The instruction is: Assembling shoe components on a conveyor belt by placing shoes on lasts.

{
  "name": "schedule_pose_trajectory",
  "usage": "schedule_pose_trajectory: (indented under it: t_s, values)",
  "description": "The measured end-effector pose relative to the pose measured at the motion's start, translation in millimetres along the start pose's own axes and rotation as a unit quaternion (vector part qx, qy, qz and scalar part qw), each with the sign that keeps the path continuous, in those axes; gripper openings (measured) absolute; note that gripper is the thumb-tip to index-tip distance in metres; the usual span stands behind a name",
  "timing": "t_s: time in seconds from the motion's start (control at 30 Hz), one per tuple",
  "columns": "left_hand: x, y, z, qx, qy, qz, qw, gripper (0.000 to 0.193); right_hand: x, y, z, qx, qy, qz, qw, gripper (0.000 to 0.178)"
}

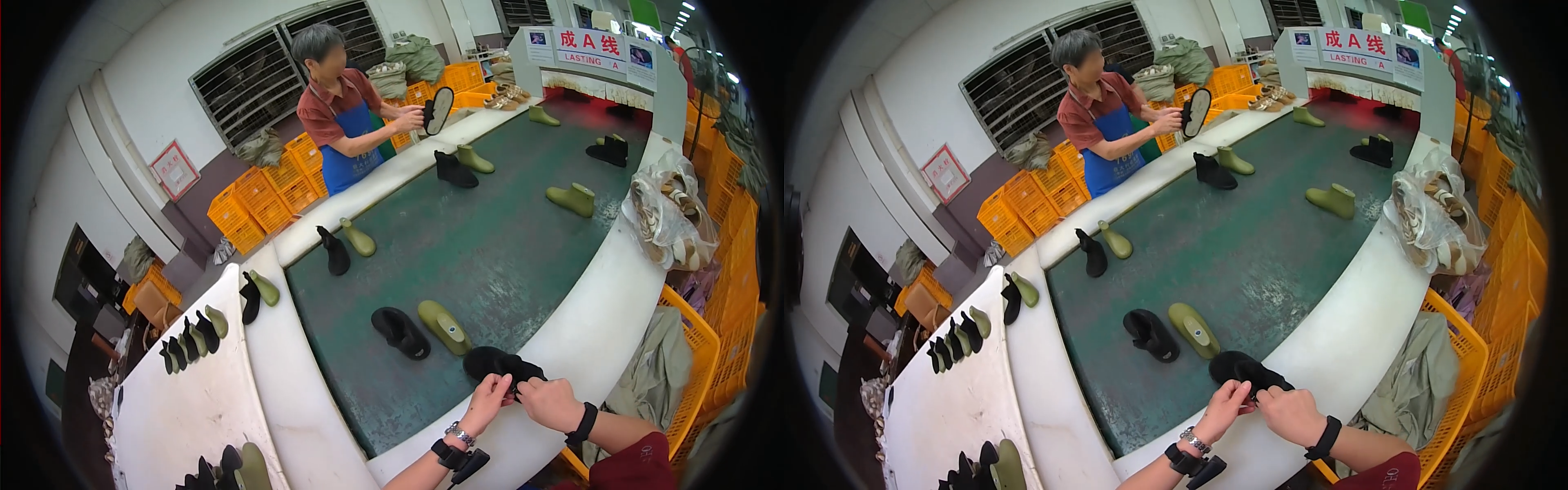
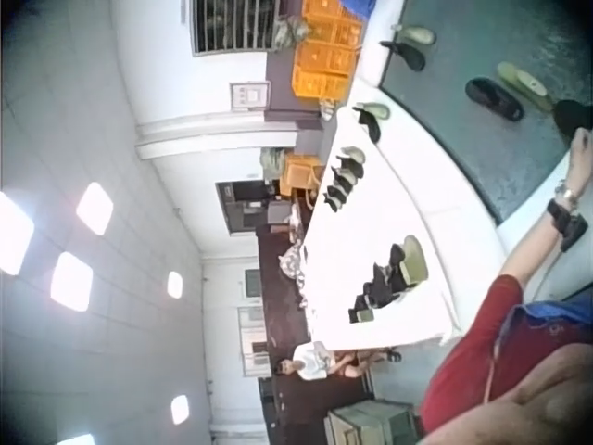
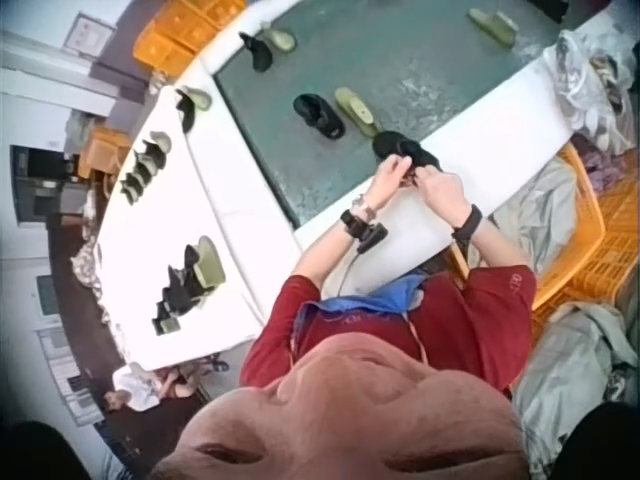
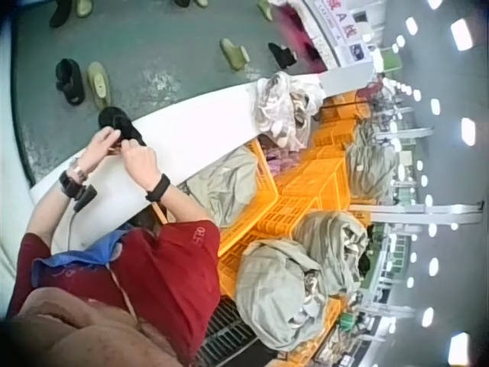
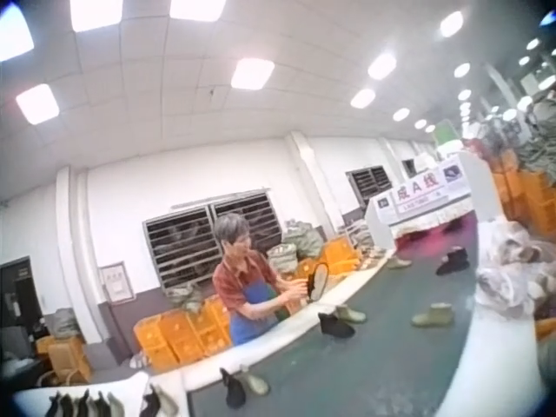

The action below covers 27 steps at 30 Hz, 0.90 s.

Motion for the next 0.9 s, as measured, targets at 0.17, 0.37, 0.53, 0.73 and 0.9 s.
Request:
schedule_pose_trajectory:
  t_s: [0.17,0.37,0.53,0.73,0.9]
  values:
    - [-9.6,4.1,12.0,-0.005,-0.08,0.055,0.995,0.026,-5.6,5.4,-0.3,0.011,0.033,-0.019,0.999,0.014]
    - [-10.2,14.9,2.4,-0.004,-0.001,0.068,0.998,0.028,-8.4,8.9,-13.7,0.031,0.043,-0.025,0.998,0.019]
    - [-7.4,15.6,0.6,0.038,-0.005,0.04,0.998,0.031,-4.5,1.5,-9.1,0.008,0.036,0.001,0.999,0.032]
    - [-10.7,11.4,10.2,-0.027,-0.059,0.037,0.997,0.03,-8.3,5.9,-9.0,0.014,0.019,-0.019,1.0,0.032]
    - [-22.6,11.4,-0.1,0.007,0.02,-0.086,0.996,0.029,-9.4,7.9,0.6,0.013,0.025,-0.017,0.999,0.021]
Point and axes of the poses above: each hand's wrist, its own x-axis towards the middle knuckle, its own y-axis out of the palm, z = x × y, the point moved 6 cm from there along x, towards the middle knuckle, and after that the axes turned 8 degrees about -x, right-handed, at the moved point
